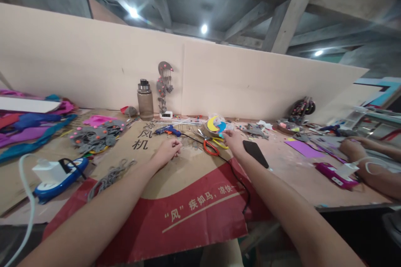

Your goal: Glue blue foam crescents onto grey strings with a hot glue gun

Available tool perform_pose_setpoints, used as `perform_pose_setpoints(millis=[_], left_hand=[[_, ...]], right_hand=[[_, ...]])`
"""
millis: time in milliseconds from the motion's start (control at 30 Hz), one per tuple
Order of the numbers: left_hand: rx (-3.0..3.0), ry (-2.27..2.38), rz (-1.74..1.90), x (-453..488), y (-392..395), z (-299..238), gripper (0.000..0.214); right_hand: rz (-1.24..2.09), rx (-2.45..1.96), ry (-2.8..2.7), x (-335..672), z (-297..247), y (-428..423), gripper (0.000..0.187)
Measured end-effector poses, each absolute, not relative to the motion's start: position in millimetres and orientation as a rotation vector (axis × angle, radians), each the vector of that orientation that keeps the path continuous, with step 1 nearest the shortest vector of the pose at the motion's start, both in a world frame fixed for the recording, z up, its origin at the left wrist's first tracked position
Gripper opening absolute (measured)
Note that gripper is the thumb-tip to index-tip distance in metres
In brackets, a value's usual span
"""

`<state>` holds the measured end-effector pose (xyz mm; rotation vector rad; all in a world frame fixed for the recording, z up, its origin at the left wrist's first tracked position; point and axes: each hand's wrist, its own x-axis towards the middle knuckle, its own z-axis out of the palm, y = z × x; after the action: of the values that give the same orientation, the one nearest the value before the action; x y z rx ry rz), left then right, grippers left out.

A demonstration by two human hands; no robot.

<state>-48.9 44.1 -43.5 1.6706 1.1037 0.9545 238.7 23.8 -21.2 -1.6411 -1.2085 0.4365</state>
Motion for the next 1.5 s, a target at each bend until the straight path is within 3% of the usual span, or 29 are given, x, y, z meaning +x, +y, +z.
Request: perform_pose_setpoints(millis=[233,600,867,1067,1267,1500], left_hand=[[1.708,1.123,0.887,-50,52,-49,0.016],[1.602,1.127,0.887,-49,44,-41,0.013],[1.621,1.114,0.895,-51,47,-43,0.017],[1.666,1.117,0.884,-51,49,-48,0.015],[1.7,1.134,0.898,-51,53,-53,0.015],[1.708,1.088,0.902,-51,55,-56,0.016]], right_hand=[[0.128,-2.04,-1.218,310,-33,14,0.02],[-0.034,-2.39,-1.362,312,-45,23,0.026],[-0.228,-2.215,-1.459,293,-32,16,0.028],[-0.254,-1.932,-1.916,252,-31,20,0.027],[-0.227,-2.217,-1.904,228,-39,23,0.052],[-0.204,-2.213,-1.961,224,-44,34,0.05]])
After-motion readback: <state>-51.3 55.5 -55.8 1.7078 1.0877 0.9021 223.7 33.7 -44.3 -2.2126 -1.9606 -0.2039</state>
